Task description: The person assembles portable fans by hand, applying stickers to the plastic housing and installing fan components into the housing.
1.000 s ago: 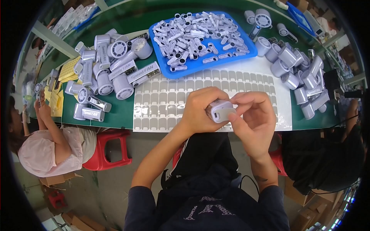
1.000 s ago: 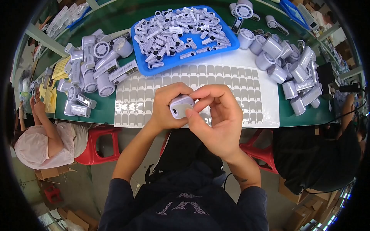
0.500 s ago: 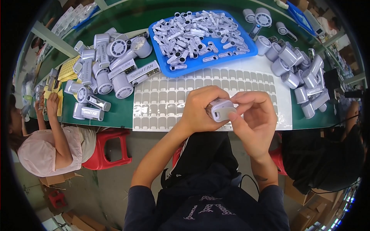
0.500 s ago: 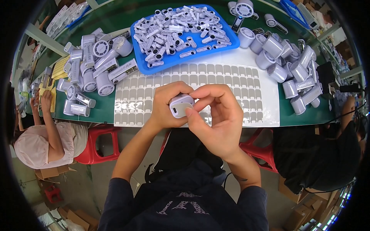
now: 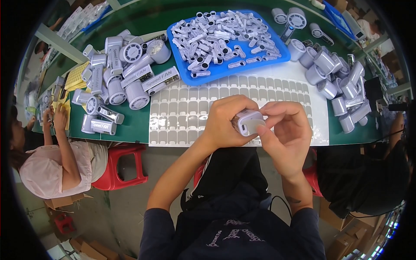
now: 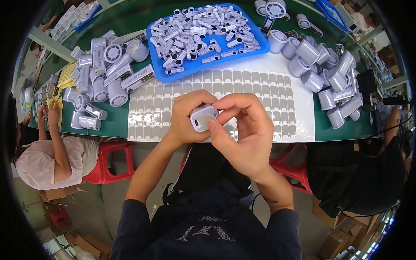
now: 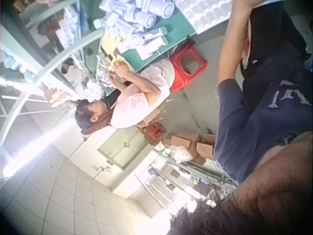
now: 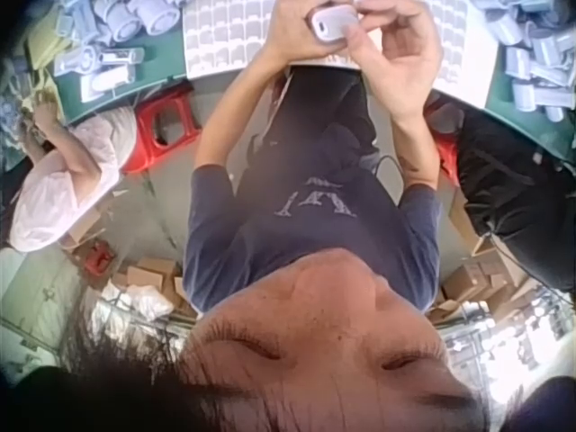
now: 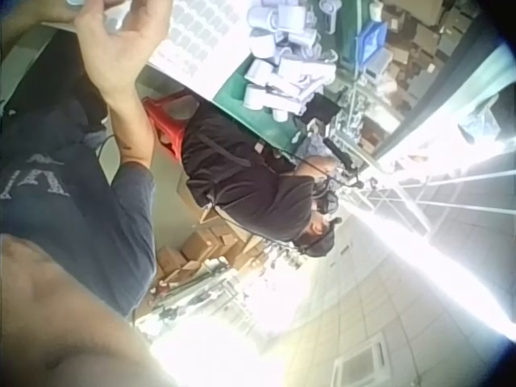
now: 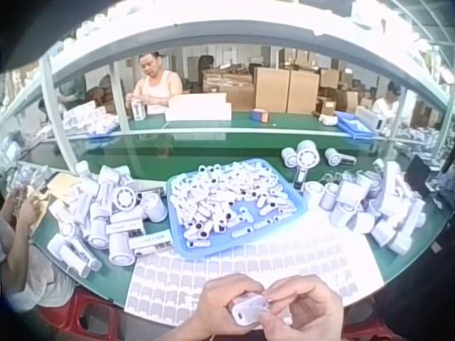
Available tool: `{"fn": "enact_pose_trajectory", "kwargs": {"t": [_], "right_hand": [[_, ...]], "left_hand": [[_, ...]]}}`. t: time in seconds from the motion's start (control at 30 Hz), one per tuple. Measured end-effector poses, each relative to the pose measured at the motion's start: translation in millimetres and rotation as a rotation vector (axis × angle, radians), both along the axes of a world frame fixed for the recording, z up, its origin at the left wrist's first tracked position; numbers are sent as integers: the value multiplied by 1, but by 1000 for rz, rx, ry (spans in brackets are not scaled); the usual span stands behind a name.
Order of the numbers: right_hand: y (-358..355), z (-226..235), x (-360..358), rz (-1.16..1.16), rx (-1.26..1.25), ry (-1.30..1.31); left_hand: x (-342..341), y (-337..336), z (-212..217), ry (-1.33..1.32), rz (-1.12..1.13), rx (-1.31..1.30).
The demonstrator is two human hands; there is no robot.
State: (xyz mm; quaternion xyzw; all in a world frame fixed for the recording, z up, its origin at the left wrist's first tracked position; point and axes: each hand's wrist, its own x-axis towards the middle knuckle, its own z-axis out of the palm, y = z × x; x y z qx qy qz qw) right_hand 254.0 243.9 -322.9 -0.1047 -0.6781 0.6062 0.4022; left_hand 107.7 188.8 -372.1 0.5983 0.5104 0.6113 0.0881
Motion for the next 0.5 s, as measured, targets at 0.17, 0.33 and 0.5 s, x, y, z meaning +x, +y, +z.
{"fn": "enact_pose_trajectory", "kwargs": {"t": [0.17, 0.33, 0.5], "right_hand": [[-1, 0, 0, -5, -22, -3], [-1, -1, -1, -11, 0, 2], [0, -1, -2, 0, 7, 5]], "left_hand": [[1, 0, 0, -7, 1, 10], [1, 0, 1, -14, 2, -3], [1, 0, 0, -23, -3, -1]]}}
